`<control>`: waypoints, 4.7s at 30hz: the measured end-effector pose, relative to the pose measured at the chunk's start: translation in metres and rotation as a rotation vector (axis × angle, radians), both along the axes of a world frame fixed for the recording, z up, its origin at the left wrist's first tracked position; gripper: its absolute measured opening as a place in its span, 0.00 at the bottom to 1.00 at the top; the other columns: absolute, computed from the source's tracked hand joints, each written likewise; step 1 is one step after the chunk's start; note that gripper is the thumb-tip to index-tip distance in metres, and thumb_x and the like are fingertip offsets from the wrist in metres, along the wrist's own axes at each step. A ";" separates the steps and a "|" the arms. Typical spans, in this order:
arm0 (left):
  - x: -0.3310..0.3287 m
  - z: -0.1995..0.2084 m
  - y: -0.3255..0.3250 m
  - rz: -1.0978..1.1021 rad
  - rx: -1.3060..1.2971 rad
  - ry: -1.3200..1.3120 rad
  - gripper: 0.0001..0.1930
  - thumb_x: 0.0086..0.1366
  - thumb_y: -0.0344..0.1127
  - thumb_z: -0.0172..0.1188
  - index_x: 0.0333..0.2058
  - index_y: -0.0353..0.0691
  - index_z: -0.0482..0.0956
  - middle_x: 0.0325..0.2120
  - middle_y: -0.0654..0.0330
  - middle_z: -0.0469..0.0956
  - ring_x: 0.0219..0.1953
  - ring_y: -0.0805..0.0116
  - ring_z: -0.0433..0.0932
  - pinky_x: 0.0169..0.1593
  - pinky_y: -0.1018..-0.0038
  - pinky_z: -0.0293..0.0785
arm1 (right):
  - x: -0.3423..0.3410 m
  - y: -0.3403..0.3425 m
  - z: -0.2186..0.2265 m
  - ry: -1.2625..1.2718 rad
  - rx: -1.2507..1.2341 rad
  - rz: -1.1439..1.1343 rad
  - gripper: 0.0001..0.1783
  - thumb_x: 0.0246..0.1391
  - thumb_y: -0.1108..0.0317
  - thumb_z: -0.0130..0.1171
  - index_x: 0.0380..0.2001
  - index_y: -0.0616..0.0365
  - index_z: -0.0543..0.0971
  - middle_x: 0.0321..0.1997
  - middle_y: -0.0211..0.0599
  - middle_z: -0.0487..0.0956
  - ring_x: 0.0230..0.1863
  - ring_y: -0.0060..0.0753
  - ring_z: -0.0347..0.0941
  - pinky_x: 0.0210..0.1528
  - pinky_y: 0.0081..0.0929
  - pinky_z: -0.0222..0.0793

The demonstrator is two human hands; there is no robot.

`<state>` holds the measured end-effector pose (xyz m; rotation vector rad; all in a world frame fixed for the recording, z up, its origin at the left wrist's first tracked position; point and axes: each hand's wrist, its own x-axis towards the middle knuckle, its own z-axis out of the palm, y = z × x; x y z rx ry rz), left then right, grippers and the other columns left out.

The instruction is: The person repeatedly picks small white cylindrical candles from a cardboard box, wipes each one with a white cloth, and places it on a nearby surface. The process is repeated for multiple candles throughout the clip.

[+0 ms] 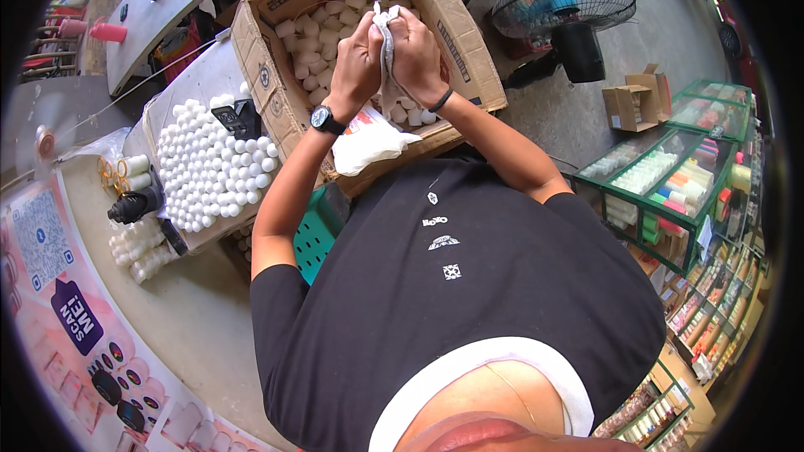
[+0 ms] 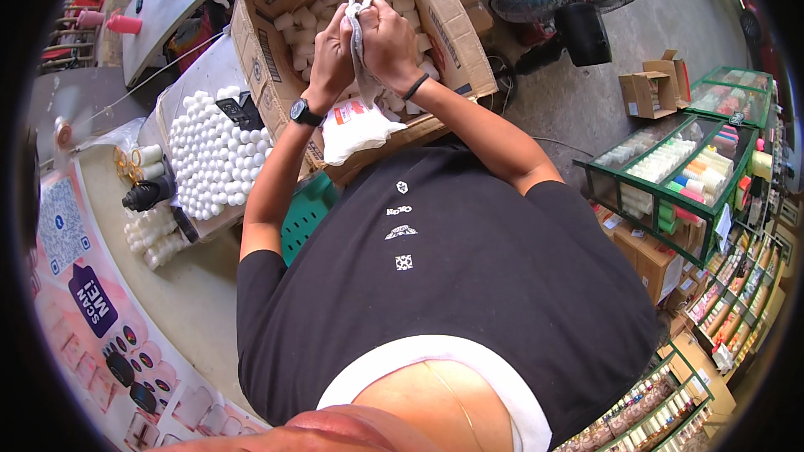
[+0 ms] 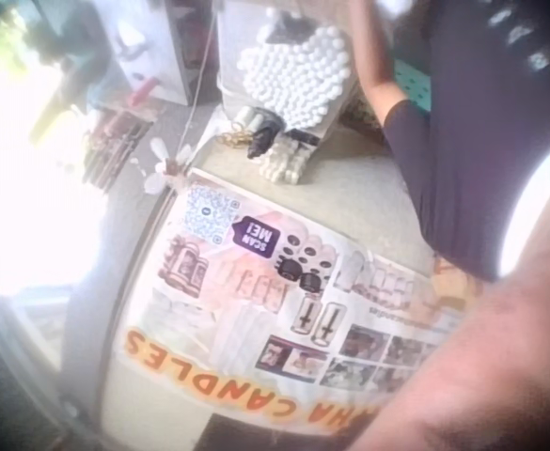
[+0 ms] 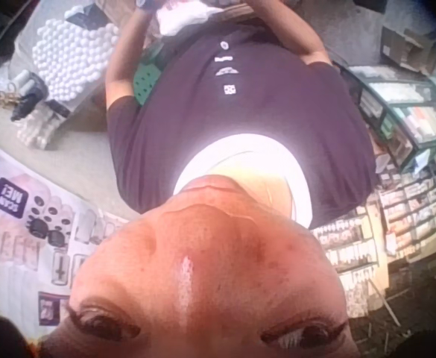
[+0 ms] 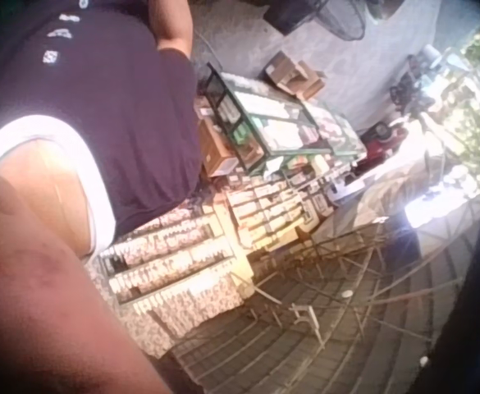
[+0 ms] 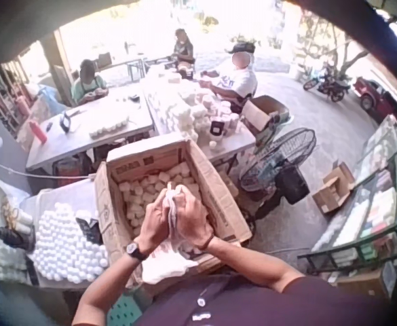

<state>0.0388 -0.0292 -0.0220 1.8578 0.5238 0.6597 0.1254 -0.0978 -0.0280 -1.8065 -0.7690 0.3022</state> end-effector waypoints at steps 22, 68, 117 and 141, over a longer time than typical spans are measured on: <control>-0.012 -0.033 0.005 0.152 0.521 0.206 0.20 0.70 0.42 0.35 0.29 0.31 0.67 0.18 0.41 0.71 0.25 0.39 0.72 0.28 0.54 0.67 | 0.012 0.015 -0.050 0.818 0.006 0.302 0.16 0.61 0.59 0.43 0.33 0.60 0.75 0.27 0.32 0.77 0.28 0.25 0.72 0.31 0.26 0.67; -0.003 0.007 -0.002 0.175 -0.997 -0.497 0.28 0.70 0.54 0.33 0.39 0.35 0.73 0.32 0.57 0.78 0.34 0.67 0.78 0.40 0.71 0.77 | 0.007 -0.052 0.017 -0.277 0.225 0.236 0.09 0.64 0.63 0.41 0.34 0.57 0.67 0.15 0.38 0.71 0.16 0.39 0.70 0.18 0.35 0.61; -0.042 0.060 -0.026 0.098 0.327 -0.124 0.24 0.48 0.42 0.68 0.46 0.47 0.78 0.47 0.58 0.69 0.52 0.61 0.62 0.54 0.66 0.61 | -0.013 -0.035 0.051 1.239 0.354 0.377 0.25 0.64 0.53 0.26 0.52 0.55 0.66 0.48 0.36 0.73 0.47 0.36 0.73 0.51 0.35 0.69; -0.044 -0.019 -0.040 0.223 0.124 0.286 0.18 0.54 0.36 0.64 0.37 0.30 0.70 0.32 0.48 0.74 0.34 0.54 0.75 0.39 0.66 0.70 | 0.021 -0.078 -0.005 0.457 0.019 0.265 0.21 0.64 0.61 0.35 0.33 0.68 0.73 0.24 0.28 0.68 0.28 0.14 0.58 0.29 0.19 0.56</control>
